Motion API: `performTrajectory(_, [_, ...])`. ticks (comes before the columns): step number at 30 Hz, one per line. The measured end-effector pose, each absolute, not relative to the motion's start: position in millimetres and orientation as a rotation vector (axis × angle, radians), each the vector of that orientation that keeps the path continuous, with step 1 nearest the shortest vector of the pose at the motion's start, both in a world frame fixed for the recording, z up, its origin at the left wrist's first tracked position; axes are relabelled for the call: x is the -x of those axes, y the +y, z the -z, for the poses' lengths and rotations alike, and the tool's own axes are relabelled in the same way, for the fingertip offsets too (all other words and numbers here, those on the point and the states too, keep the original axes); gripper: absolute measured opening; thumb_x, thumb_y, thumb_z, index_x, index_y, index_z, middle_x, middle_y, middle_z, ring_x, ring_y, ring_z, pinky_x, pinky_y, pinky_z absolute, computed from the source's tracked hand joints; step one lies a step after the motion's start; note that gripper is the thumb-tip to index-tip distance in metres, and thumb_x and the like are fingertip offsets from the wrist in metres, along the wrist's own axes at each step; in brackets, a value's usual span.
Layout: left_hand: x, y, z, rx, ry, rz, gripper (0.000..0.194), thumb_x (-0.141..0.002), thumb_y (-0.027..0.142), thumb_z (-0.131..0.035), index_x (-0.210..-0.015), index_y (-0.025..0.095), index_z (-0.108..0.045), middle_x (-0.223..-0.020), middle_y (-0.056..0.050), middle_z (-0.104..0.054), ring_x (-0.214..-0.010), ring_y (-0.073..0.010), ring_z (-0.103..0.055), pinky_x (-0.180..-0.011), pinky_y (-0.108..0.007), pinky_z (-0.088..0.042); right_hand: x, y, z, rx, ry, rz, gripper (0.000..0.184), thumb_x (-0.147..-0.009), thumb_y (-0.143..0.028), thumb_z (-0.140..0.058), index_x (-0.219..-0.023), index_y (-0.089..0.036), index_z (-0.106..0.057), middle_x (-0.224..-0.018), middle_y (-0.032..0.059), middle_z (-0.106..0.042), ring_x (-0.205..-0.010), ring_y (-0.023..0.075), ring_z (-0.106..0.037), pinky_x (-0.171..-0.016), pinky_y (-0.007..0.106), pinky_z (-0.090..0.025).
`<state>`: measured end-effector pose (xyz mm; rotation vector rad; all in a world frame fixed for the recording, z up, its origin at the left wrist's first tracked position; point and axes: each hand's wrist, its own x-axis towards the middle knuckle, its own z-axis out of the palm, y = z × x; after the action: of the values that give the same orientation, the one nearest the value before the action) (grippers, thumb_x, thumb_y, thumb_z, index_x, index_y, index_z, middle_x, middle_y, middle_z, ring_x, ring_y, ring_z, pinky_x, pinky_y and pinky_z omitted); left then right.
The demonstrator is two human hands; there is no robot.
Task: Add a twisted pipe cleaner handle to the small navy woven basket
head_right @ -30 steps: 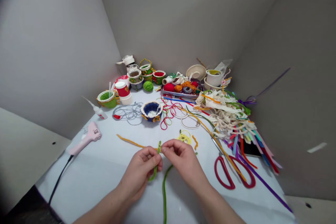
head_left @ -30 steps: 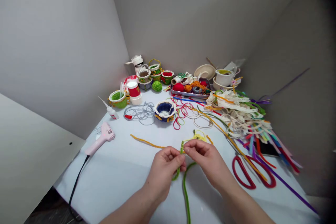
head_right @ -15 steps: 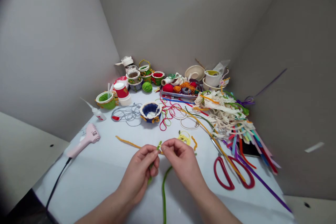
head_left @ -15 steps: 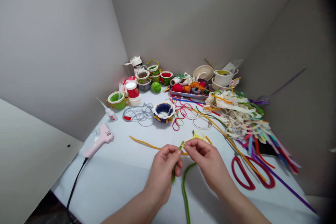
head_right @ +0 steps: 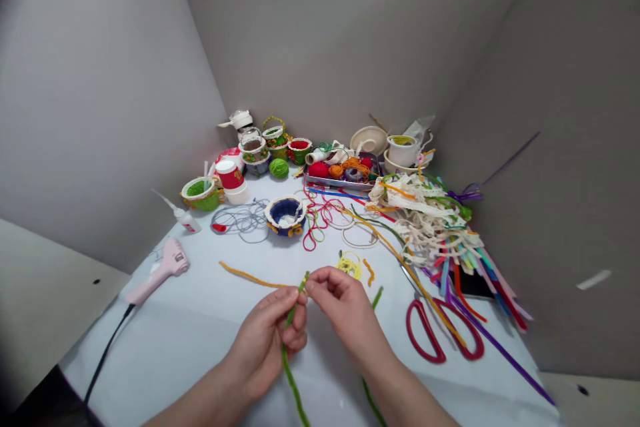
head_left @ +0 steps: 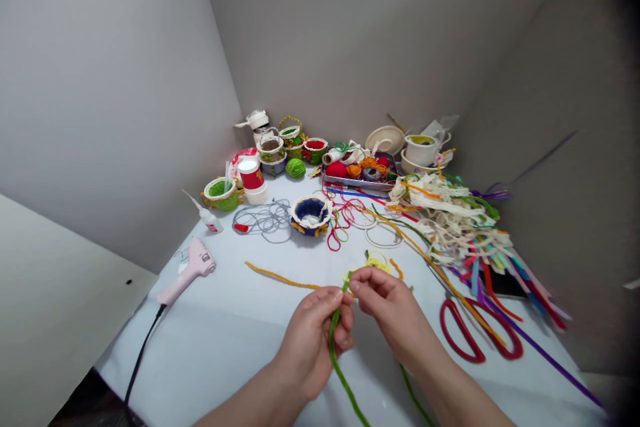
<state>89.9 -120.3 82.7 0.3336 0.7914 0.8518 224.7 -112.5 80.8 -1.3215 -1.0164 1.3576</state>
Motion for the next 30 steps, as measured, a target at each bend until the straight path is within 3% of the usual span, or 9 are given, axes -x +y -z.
performTrajectory(5, [-89.0,-116.8,-78.5,-0.184,0.653,-0.775,0.016,-0.081,0.027,-0.064,-0.077,0.013,-0.056,-0.05,0.005,-0.046,-0.038,-0.0016,-0.031,-0.043,-0.016,-0.021,-225.7,-111.1,-79.6,1.216,-0.893,-1.566,0.025,-0.072,-0.04,-0.072,-0.073,-0.018,-0.062,-0.063,-0.002,-0.056,-0.053,0.0082,-0.039,-0.052,0.023,-0.031])
performTrajectory(10, [-86.0,-113.5,-76.6,-0.077,0.471,-0.654,0.014,-0.082,0.024,-0.062,-0.077,0.013,-0.056,-0.047,0.008,-0.039,-0.036,-0.0006,-0.026,-0.041,-0.014,-0.018,-227.6,-108.3,-79.1,1.137,-0.794,-1.714,0.029,-0.067,-0.04,-0.077,-0.082,-0.017,-0.066,-0.065,0.0001,-0.061,-0.059,0.0108,-0.049,-0.057,0.024,-0.036])
performTrajectory(13, [-86.4,-113.7,-72.2,-0.085,0.471,-0.63,0.014,-0.084,0.026,-0.059,-0.079,0.013,-0.056,-0.046,0.008,-0.04,-0.034,-0.0005,-0.025,-0.041,-0.014,-0.018,-229.2,-107.2,-77.6,1.112,-0.817,-1.748,0.027,-0.068,-0.039,-0.076,-0.078,-0.016,-0.064,-0.064,0.0002,-0.061,-0.06,0.0112,-0.052,-0.058,0.024,-0.037])
performTrajectory(17, [-88.3,-114.0,-65.7,-0.345,0.611,-0.674,0.029,-0.087,0.041,-0.052,-0.083,0.013,-0.058,-0.057,0.0,-0.057,-0.039,-0.0054,-0.043,-0.045,-0.019,-0.028,-230.5,-107.0,-75.3,1.064,-0.844,-1.786,0.025,-0.074,-0.039,-0.07,-0.072,-0.018,-0.058,-0.055,-0.0032,-0.056,-0.049,0.0102,-0.05,-0.055,0.025,-0.037])
performTrajectory(20, [-88.6,-112.8,-62.9,-0.551,0.713,-0.78,0.031,-0.081,0.045,-0.061,-0.082,0.014,-0.057,-0.071,-0.004,-0.063,-0.055,-0.0103,-0.055,-0.056,-0.023,-0.037,-232.5,-106.3,-70.7,1.151,-0.914,-1.666,0.024,-0.075,-0.039,-0.07,-0.072,-0.018,-0.058,-0.054,-0.0046,-0.052,-0.048,0.0093,-0.046,-0.053,0.024,-0.034])
performTrajectory(23, [-88.7,-111.6,-60.6,-0.665,0.788,-0.868,0.026,-0.07,0.033,-0.075,-0.074,0.015,-0.056,-0.064,0.002,-0.056,-0.057,-0.0086,-0.05,-0.058,-0.023,-0.034,-234.7,-105.2,-64.8,1.26,-0.992,-1.502,0.021,-0.072,-0.036,-0.071,-0.072,-0.017,-0.062,-0.058,-0.0043,-0.051,-0.054,0.009,-0.041,-0.054,0.023,-0.031])
performTrajectory(26, [-88.8,-112.1,-58.8,-0.701,0.855,-0.893,0.024,-0.068,0.028,-0.077,-0.069,0.015,-0.057,-0.058,0.004,-0.052,-0.055,-0.0078,-0.045,-0.056,-0.023,-0.03,-235.6,-105.3,-61.9,1.287,-1.033,-1.473,0.019,-0.072,-0.035,-0.071,-0.071,-0.018,-0.063,-0.06,-0.0044,-0.049,-0.056,0.0091,-0.039,-0.054,0.023,-0.03])
performTrajectory(30, [-88.5,-114.6,-60.9,-0.615,0.813,-0.865,0.021,-0.069,0.028,-0.076,-0.069,0.013,-0.061,-0.061,0.0,-0.058,-0.058,-0.0086,-0.049,-0.059,-0.022,-0.033,-235.6,-106.8,-64.2,1.237,-0.985,-1.55,0.016,-0.073,-0.033,-0.071,-0.074,-0.018,-0.066,-0.061,-0.004,-0.052,-0.054,0.0077,-0.038,-0.053,0.023,-0.03])
